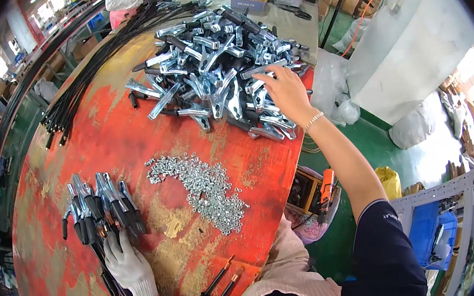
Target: Assembling the components of metal spring clips, likely for jumper cables or battery chargers.
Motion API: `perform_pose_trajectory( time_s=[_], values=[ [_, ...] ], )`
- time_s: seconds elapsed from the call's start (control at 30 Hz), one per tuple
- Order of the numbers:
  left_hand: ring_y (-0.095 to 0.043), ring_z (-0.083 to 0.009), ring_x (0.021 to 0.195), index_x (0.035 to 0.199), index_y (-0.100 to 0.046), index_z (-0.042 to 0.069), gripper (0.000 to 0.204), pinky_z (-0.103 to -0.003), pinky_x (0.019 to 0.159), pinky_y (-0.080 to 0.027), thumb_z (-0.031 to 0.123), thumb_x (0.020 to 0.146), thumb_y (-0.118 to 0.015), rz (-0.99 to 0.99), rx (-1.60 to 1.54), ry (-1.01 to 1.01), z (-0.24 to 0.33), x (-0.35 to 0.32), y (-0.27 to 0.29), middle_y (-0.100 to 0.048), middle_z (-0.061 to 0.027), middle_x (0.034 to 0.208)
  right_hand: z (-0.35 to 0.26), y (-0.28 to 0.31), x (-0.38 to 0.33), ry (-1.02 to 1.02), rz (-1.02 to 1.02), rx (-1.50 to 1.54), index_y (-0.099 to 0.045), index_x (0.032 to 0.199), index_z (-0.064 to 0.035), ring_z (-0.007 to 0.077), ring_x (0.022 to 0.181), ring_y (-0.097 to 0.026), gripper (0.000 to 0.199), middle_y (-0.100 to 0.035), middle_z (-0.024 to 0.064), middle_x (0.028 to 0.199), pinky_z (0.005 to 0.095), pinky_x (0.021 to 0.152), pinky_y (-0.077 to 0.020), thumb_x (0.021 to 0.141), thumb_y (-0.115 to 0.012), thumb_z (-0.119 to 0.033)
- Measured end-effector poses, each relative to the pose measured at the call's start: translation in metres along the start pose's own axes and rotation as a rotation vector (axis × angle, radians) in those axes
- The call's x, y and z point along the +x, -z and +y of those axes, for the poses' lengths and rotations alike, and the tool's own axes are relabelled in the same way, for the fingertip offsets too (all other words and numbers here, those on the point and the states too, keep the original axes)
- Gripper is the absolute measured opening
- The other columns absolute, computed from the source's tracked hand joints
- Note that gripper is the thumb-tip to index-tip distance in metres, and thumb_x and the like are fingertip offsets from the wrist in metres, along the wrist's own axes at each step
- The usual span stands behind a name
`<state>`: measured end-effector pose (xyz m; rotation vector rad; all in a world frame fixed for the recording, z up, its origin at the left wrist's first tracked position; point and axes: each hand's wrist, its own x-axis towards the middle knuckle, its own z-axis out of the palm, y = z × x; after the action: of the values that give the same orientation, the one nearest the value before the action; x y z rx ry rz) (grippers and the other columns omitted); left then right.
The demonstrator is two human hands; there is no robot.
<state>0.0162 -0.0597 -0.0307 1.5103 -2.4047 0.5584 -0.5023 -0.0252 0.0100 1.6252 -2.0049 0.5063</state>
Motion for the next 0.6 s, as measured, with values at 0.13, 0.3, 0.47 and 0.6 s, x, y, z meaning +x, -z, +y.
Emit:
perform_pose_trajectory(
  time_s=[0.13,0.3,0.47,0.6],
  values=[
    [-0.051,-0.0355,0.12,0.125,-0.056,0.011,0.045,-0.047,0.096,-0.043,0.012,0.08,-0.063,0.029,-0.085,-0.009,0.004,0.001,0.011,-0.056,-0.0133,0.127,0.013,-0.024,0.035,0.14,-0.018,-0.149,-0.071,0.108,-0.0194,0.0229,0.104,-0.055,0.029,-0.059,0.0032,0.109,0.0375,0.085,-0.043,0.082,-0.06,-0.012],
    [-0.056,-0.0351,0.111,0.115,-0.062,0.01,0.04,-0.046,0.092,-0.045,0.015,0.075,-0.068,0.026,-0.272,-0.101,0.029,-0.034,0.058,-0.061,-0.0132,0.117,0.001,-0.038,0.084,0.282,-0.225,-0.438,-0.077,0.082,-0.0145,0.0215,0.104,-0.053,0.017,-0.062,0.0016,0.102,0.0381,0.086,-0.0399,0.08,-0.061,-0.021],
    [-0.063,-0.0303,0.094,0.102,-0.066,0.011,0.025,-0.042,0.082,-0.048,0.016,0.078,-0.069,-0.243,-0.558,-0.199,0.053,-0.055,0.082,-0.068,-0.0096,0.098,0.027,-0.059,0.111,0.208,-0.464,-0.513,-0.076,0.094,-0.0149,0.0308,0.105,-0.06,0.024,-0.067,0.0098,0.1,0.047,0.084,-0.0514,0.074,-0.067,-0.024],
    [-0.065,-0.0288,0.086,0.103,-0.066,0.013,0.026,-0.04,0.075,-0.05,0.02,0.079,-0.069,-0.42,-0.686,-0.199,0.048,-0.082,0.095,-0.069,-0.009,0.094,0.066,-0.003,0.108,0.614,-0.349,-0.243,-0.065,0.114,-0.0104,0.0289,0.107,-0.058,0.033,-0.063,0.0094,0.111,0.0415,0.091,-0.0478,0.084,-0.066,-0.025]
  ],
)
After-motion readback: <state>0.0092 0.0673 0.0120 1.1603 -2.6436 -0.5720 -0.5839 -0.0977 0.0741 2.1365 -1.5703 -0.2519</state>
